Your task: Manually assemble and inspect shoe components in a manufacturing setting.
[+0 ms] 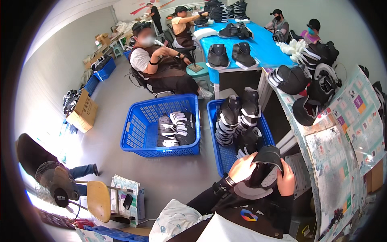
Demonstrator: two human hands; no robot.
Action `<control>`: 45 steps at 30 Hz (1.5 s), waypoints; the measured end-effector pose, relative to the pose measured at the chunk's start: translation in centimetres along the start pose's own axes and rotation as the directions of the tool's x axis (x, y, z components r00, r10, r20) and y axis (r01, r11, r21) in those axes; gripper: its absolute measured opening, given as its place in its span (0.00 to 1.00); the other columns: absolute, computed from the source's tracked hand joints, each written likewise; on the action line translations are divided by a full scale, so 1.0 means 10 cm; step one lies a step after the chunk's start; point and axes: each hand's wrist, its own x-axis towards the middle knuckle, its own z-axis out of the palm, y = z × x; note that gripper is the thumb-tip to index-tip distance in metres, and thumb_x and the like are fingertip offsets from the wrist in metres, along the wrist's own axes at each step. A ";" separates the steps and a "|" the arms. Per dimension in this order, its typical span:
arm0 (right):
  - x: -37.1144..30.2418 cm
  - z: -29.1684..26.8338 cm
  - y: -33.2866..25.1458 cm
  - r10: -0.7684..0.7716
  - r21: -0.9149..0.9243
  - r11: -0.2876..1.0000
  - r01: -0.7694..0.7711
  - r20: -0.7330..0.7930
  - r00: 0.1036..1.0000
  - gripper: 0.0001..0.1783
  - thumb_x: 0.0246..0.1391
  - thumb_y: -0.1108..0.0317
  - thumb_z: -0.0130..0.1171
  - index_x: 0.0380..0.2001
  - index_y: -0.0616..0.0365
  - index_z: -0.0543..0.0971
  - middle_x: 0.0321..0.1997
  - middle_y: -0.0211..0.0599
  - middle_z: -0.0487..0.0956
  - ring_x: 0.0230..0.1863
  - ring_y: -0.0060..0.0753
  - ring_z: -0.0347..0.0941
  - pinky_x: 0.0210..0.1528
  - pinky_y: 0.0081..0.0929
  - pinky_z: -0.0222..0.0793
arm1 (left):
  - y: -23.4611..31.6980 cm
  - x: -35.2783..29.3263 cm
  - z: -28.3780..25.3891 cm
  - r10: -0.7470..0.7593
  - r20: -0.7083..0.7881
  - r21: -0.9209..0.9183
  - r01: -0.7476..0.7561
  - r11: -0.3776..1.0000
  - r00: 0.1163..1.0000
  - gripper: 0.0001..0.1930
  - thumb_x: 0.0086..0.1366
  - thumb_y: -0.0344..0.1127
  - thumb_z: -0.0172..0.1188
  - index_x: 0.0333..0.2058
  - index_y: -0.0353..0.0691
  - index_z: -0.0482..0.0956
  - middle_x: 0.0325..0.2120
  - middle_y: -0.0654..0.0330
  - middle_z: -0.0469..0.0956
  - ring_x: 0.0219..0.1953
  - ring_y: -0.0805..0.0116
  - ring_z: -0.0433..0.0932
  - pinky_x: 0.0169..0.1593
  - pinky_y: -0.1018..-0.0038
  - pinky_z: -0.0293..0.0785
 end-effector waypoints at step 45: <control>-0.45 0.34 0.64 0.169 0.056 0.984 -0.170 0.006 0.986 0.26 0.66 0.73 0.61 0.67 0.61 0.77 0.62 0.58 0.81 0.62 0.65 0.78 0.63 0.45 0.75 | -0.04 -0.06 0.32 0.174 0.048 0.050 -0.176 0.983 0.984 0.19 0.67 0.36 0.72 0.56 0.46 0.87 0.46 0.57 0.84 0.45 0.55 0.85 0.50 0.64 0.82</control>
